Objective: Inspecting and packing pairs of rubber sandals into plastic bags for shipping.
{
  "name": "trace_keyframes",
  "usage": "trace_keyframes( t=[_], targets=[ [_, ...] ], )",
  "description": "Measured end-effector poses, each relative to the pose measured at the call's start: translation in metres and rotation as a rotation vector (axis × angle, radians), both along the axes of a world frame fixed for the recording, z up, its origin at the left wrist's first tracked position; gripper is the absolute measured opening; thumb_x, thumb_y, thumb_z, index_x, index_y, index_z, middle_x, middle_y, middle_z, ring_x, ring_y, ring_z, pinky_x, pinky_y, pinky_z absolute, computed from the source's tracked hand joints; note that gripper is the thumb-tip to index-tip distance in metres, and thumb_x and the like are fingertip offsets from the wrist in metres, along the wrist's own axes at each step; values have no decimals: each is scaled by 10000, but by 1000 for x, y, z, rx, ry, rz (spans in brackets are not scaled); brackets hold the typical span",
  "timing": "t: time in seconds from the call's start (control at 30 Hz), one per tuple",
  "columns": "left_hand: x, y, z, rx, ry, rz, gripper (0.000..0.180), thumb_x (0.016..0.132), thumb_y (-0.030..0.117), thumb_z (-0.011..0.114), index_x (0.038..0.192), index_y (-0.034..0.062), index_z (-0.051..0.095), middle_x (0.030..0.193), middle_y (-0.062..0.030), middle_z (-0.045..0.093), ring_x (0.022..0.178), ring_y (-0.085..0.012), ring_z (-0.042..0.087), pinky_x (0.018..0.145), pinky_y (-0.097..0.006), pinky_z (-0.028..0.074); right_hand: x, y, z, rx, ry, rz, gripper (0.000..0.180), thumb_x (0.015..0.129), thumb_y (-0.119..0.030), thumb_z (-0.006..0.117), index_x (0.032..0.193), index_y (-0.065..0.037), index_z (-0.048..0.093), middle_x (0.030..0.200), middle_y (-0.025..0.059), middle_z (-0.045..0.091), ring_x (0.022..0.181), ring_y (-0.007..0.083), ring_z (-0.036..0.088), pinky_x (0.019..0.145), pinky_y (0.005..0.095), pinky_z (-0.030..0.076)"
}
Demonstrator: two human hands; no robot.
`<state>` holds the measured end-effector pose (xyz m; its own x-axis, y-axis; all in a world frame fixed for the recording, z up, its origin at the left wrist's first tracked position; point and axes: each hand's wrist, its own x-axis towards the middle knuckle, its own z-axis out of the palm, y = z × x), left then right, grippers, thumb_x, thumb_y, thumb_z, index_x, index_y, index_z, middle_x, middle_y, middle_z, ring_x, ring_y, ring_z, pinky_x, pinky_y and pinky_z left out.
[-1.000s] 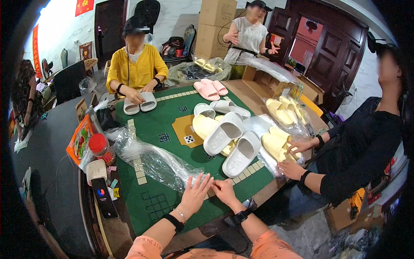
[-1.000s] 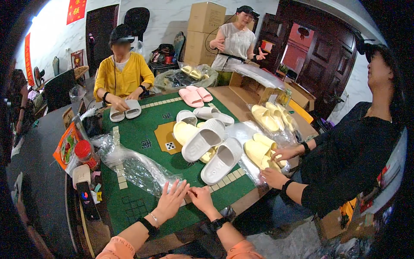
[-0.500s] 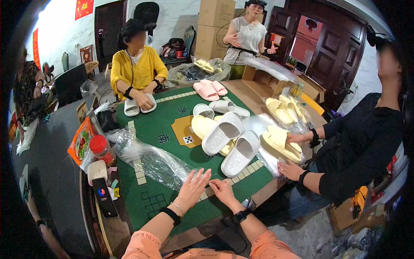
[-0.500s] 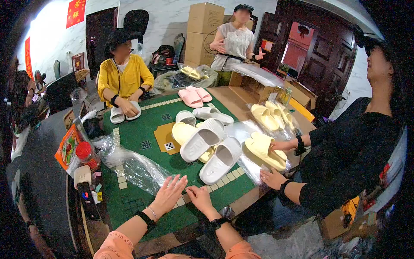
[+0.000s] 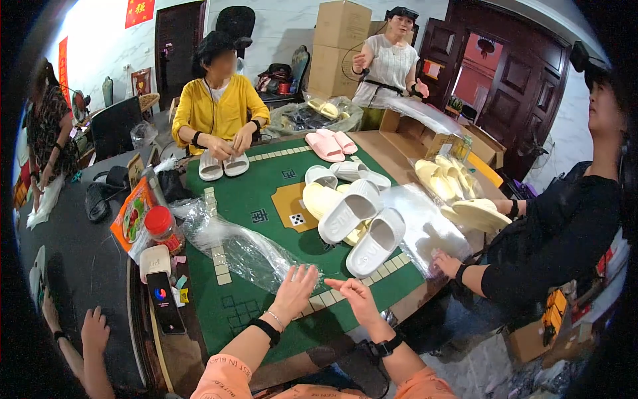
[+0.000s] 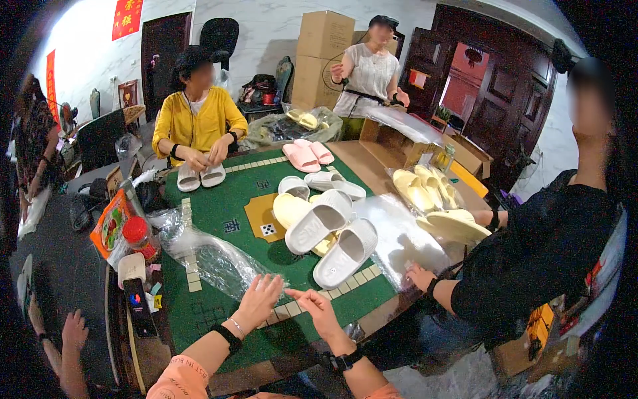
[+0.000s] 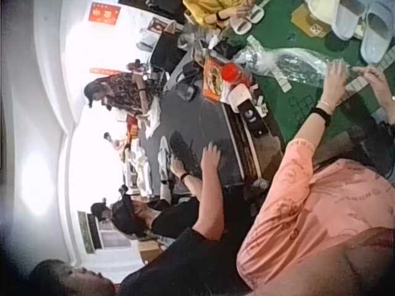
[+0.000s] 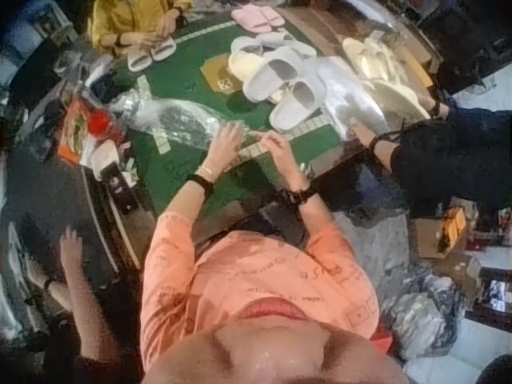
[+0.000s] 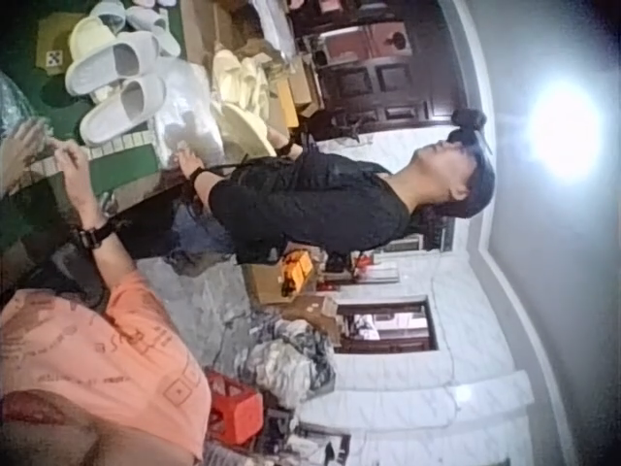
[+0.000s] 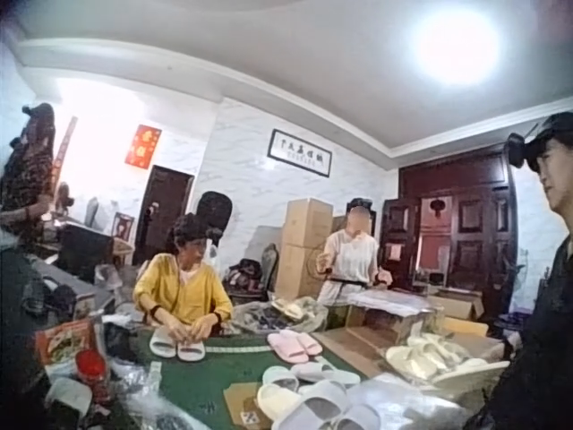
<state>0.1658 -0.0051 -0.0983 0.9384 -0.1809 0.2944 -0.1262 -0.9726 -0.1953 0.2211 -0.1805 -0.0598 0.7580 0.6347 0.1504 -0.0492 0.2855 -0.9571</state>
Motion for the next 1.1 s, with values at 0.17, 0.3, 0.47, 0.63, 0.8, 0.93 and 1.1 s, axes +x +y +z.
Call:
trace_keyframes(
  t=[0.17,0.3,0.47,0.63,0.8,0.93,1.1],
  targets=[
    [-3,4,-9,-7,15,18,500,792,147,469,1269,24,384,1293,-125,389,1195,-283,372,1010,-424,272,-14,-8,32,142,144,85,177,869,-98,399,694,-68,406,676,80,533,697,193,523,856,363,382],
    [-4,6,-14,-19,-12,17,520,776,141,488,1272,27,383,1289,-126,394,1199,-284,365,1008,-422,273,-19,-28,62,275,74,-40,198,844,-114,401,659,-98,333,523,10,317,538,155,362,721,370,372],
    [-4,6,-16,-64,-14,16,498,779,116,473,1262,27,395,1278,-132,402,1192,-290,371,1005,-420,282,-22,-58,101,583,-23,-105,247,837,-179,441,655,-118,287,503,-19,214,506,121,210,601,307,253],
    [-2,5,-17,-120,-36,10,487,774,97,465,1251,22,405,1266,-136,410,1184,-295,377,1002,-419,290,-31,-83,119,750,-80,-243,266,841,-206,478,657,-131,301,466,-31,201,453,98,171,559,279,227],
    [-5,2,-7,-123,52,35,451,856,207,442,1263,18,393,1278,-133,414,1196,-288,371,994,-433,281,-41,-93,133,783,-148,-277,264,836,-210,491,665,-137,303,455,-34,203,437,92,167,565,275,241],
    [-12,0,-1,-192,29,7,473,868,266,443,1266,15,389,1286,-137,403,1206,-292,357,998,-448,269,-53,-99,141,804,-220,-256,258,842,-208,485,676,-132,303,452,-34,222,427,89,180,561,272,252],
    [-15,3,0,-116,62,-5,523,839,263,471,1286,14,361,1304,-136,386,1230,-297,327,1013,-463,248,-68,-106,155,952,-313,-222,217,892,-185,462,741,-125,318,465,-33,220,421,76,217,574,257,299]
  ],
)
